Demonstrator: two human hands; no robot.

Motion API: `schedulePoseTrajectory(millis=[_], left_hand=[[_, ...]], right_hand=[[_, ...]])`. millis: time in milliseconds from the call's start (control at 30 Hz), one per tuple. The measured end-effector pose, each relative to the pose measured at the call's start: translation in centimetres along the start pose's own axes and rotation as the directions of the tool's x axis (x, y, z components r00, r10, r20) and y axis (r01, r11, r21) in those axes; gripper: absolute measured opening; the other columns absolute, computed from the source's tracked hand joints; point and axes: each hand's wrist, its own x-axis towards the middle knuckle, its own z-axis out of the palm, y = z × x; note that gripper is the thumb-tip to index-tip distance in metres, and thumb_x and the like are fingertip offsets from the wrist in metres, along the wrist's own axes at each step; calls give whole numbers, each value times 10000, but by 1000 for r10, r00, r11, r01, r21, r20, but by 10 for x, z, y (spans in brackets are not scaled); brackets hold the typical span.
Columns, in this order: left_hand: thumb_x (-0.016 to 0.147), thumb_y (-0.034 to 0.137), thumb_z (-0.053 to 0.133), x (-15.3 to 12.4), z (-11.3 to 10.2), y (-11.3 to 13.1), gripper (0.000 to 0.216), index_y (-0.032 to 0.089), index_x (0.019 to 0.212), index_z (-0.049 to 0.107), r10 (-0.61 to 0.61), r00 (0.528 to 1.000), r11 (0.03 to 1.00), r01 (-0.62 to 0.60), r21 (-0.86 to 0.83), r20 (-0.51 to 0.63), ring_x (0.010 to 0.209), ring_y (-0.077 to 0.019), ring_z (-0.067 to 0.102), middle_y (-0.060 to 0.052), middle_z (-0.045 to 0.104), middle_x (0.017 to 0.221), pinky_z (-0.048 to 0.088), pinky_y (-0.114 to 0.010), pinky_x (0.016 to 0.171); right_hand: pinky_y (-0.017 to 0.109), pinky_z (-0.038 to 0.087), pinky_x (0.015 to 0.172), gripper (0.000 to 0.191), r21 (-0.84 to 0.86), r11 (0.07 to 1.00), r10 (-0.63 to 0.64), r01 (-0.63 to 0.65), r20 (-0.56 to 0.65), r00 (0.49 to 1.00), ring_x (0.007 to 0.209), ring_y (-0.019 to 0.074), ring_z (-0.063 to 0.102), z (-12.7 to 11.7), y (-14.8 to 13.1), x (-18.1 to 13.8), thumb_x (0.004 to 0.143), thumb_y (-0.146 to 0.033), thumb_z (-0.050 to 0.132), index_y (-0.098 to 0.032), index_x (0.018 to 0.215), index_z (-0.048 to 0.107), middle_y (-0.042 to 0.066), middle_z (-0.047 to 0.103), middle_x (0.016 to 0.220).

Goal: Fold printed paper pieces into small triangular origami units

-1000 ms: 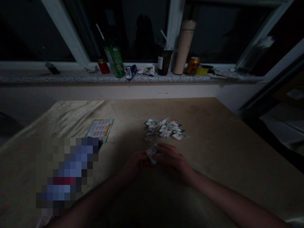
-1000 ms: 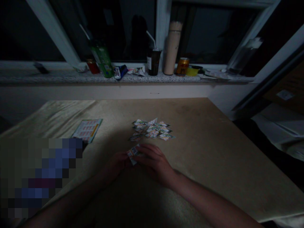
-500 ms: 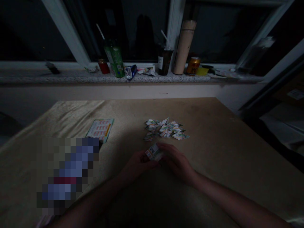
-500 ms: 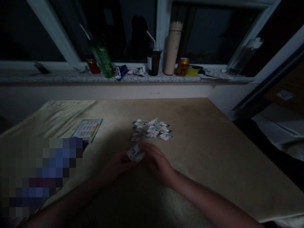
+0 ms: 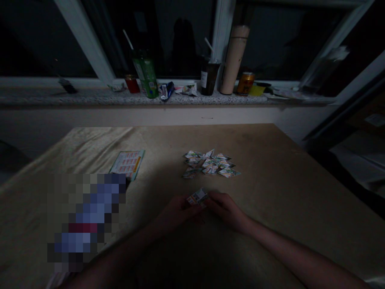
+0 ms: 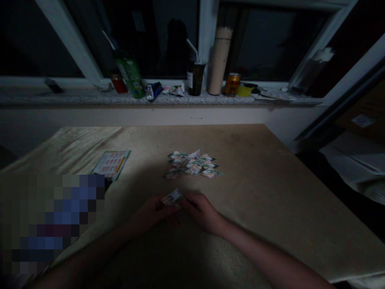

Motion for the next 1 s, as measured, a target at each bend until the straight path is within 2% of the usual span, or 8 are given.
schedulePoseTrajectory(millis=[300, 500, 700, 800, 1000], left_hand=[[796, 465, 521, -1, 0, -2, 414, 105, 649, 660, -20, 999, 987, 13, 157, 42, 552, -150, 610, -24, 666, 593, 451, -211, 563], [841, 455, 465, -4, 3, -3, 454, 106, 657, 689, 24, 994, 931, -62, 359, 109, 555, -131, 602, -21, 667, 587, 419, -170, 547], [873, 432, 425, -4, 3, -8, 457, 116, 693, 701, 62, 984, 885, -131, 447, 166, 582, -125, 613, -14, 680, 620, 418, -154, 559], [870, 442, 430, -2, 3, -10, 461, 121, 682, 703, 62, 987, 872, -127, 474, 151, 569, -119, 606, -7, 674, 605, 414, -152, 560], [870, 436, 434, -2, 4, -14, 444, 121, 698, 696, 69, 988, 868, -126, 480, 136, 562, -117, 592, -7, 668, 619, 393, -156, 538]], right_hand=[[212, 396, 582, 345, 33, 999, 25, -26, 48, 999, 617, 117, 485, -1, 7, 0, 878, -415, 438, -130, 744, 581, 8, 556, 673], [204, 327, 524, 411, 17, 997, 78, -79, 44, 996, 570, 97, 406, 3, 13, -1, 887, -476, 376, -142, 692, 513, -18, 470, 619], [198, 308, 501, 443, -38, 997, 75, -73, 69, 995, 535, 85, 360, 4, 14, -2, 910, -468, 314, -153, 645, 479, -34, 429, 582], [199, 315, 497, 449, -98, 993, 77, -71, 60, 995, 525, 87, 382, 4, 14, -2, 918, -455, 295, -152, 652, 492, -26, 463, 579], [218, 344, 553, 399, -304, 953, -15, 12, -8, 1000, 565, 106, 467, 6, 13, 1, 923, -365, 323, -150, 649, 516, 8, 541, 612]])
